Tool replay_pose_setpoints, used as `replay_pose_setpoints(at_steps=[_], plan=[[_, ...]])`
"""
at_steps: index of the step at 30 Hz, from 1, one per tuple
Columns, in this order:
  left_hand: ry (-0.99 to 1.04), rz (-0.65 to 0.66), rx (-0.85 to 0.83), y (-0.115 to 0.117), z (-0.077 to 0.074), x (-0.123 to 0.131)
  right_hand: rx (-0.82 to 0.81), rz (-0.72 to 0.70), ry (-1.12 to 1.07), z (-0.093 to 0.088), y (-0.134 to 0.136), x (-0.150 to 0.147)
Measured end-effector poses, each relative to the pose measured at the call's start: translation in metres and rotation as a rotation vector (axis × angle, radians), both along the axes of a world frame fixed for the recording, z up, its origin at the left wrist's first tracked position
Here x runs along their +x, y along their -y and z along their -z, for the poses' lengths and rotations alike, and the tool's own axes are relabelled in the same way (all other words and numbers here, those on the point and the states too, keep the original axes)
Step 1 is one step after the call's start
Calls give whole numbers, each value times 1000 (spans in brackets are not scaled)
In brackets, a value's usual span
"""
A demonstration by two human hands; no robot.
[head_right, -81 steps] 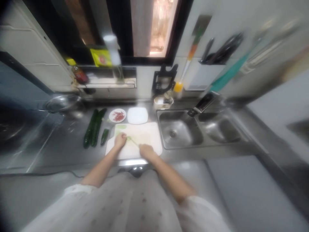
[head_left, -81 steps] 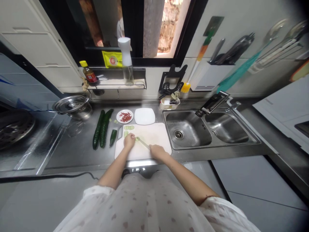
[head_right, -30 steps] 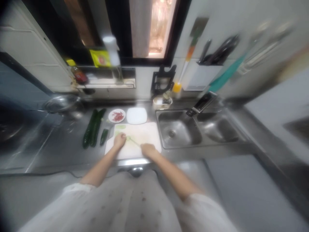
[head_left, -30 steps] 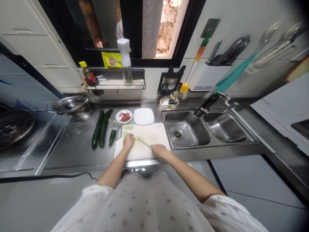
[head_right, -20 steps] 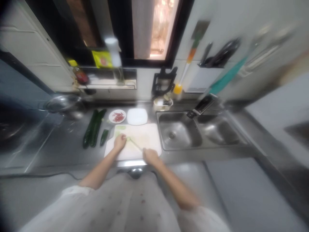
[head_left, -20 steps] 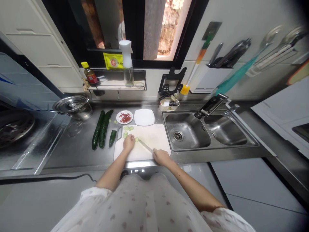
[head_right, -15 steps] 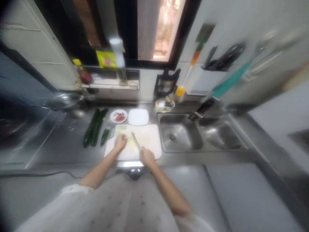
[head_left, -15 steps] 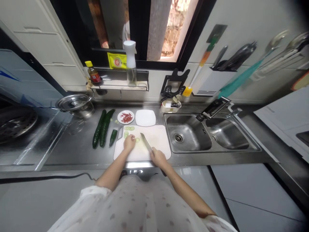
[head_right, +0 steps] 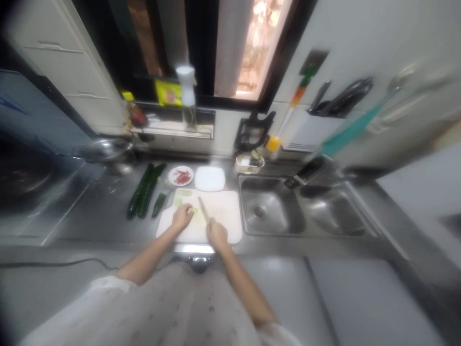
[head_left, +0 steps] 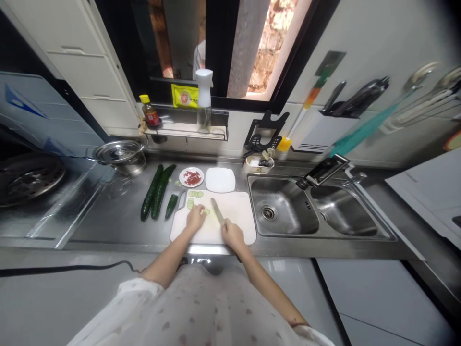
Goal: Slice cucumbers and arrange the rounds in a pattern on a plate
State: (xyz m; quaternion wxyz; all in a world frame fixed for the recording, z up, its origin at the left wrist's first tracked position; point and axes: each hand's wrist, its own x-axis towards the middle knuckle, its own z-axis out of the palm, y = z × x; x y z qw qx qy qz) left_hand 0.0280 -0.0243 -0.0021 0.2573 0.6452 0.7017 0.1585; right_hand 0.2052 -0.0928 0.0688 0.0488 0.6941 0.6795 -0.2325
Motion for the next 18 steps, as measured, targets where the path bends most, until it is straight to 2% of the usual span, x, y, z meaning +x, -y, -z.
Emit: replay_pose_setpoints(at_steps=[4, 8, 12, 18], plan=[[-2, 0, -4, 1, -2, 1, -8, 23, 20, 2, 8, 16], [42, -57, -39, -5, -4, 3, -11, 44, 52, 4, 15, 27], [134, -101, -45, -6, -5, 6, -30, 49, 62, 2, 17, 29], [308, -171, -10, 6, -6, -2, -29, 16, 63, -1, 14, 28]])
